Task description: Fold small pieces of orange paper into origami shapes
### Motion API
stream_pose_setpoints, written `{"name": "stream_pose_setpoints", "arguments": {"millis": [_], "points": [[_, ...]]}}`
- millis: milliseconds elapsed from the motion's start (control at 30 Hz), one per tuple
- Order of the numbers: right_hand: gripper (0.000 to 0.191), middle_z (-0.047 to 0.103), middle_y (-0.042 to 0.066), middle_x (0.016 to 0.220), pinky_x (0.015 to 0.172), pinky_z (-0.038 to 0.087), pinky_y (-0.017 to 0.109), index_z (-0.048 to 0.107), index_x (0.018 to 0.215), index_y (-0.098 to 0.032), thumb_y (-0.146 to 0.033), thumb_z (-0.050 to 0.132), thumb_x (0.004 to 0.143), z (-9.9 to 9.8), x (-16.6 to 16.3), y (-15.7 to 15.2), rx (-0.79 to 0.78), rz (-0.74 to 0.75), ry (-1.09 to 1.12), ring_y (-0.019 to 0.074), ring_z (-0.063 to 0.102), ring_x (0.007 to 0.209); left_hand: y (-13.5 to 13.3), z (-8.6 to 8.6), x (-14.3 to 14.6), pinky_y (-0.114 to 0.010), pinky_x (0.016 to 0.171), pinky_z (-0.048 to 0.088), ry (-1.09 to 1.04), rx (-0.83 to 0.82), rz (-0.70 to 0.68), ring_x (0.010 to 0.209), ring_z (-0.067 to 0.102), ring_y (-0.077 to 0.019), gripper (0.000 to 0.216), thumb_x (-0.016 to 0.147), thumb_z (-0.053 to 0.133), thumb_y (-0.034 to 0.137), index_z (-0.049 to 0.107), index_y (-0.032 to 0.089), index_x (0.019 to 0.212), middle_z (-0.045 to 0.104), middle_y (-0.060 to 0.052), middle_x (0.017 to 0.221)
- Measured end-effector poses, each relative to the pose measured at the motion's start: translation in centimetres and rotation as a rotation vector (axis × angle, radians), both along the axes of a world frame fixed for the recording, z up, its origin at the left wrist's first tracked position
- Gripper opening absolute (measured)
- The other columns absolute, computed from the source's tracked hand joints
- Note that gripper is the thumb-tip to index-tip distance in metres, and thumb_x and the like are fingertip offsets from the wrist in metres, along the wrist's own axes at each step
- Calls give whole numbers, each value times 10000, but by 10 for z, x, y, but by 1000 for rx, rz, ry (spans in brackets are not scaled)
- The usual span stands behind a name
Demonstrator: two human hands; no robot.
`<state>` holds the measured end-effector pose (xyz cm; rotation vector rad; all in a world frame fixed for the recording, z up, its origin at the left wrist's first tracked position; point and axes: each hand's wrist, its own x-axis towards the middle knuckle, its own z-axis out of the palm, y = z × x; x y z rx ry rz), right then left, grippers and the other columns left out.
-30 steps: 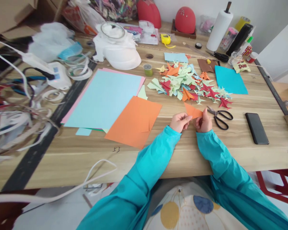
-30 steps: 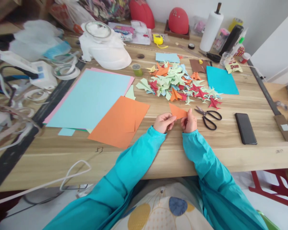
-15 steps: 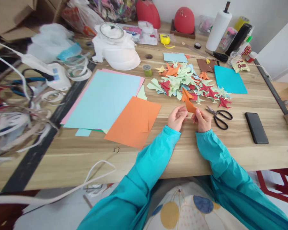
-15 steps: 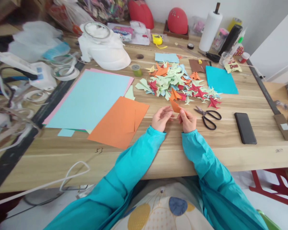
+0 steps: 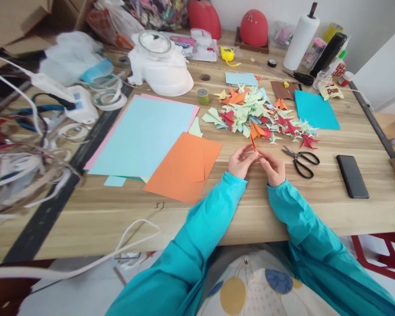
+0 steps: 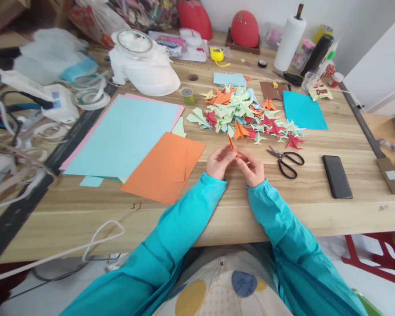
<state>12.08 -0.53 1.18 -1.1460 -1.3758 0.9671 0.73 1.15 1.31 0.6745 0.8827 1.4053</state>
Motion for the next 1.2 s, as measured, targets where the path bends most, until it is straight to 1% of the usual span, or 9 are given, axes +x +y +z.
{"name": "stream_pose_setpoints", "arguments": {"millis": [100,200,300,533,800,967,1100,1200], "points": [[323,638,30,757,532,475,250,649,949,-202,-430,583,730,2,2,2,-19,-97,22,142,581,667,0,0,-2,-352,748,501,19,11,-19,781,635,-186,496,493,776,267,607,151,944,652,-80,965],[316,636,34,774,526,473,244,650,909,-197,-437,602,710,1,3,4,-29,-141,52,143,581,684,-2,1,-1,-350,765,499,47,24,-78,792,635,-195,511,456,792,231,603,138,921,671,-70,868],[317,645,39,801,531,479,255,645,903,-197,-430,628,687,1,4,6,-41,-145,78,154,592,700,-4,1,0,-357,754,502,54,39,-130,798,638,-210,515,445,797,215,594,133,912,675,-66,816],[287,647,33,813,577,500,285,645,874,-214,-399,667,657,6,2,5,-10,-113,76,166,598,741,-3,1,-2,-366,749,501,31,48,-198,788,644,-217,495,466,791,223,585,139,908,681,-62,807],[280,647,39,817,584,504,294,650,840,-209,-398,683,635,4,3,6,-9,-114,54,173,601,741,-2,1,-3,-371,763,496,55,48,-228,782,644,-217,506,451,794,245,598,141,906,685,-66,823],[285,662,47,824,624,507,307,652,848,-196,-401,670,651,1,5,7,-10,-118,61,182,613,769,-2,2,-5,-366,765,494,43,28,-228,780,638,-202,486,446,792,211,610,139,891,680,-62,835],[283,673,47,815,628,506,302,654,843,-192,-404,663,656,-2,6,9,-24,-138,92,183,622,768,-2,2,-6,-355,759,492,51,23,-208,751,635,-181,465,449,787,198,622,145,880,671,-59,883],[288,672,52,823,610,504,299,652,845,-185,-410,650,666,-4,7,10,-35,-169,86,186,622,764,-1,-1,-5,-349,756,491,43,20,-201,747,633,-177,461,454,783,202,628,151,885,672,-57,873]]}}
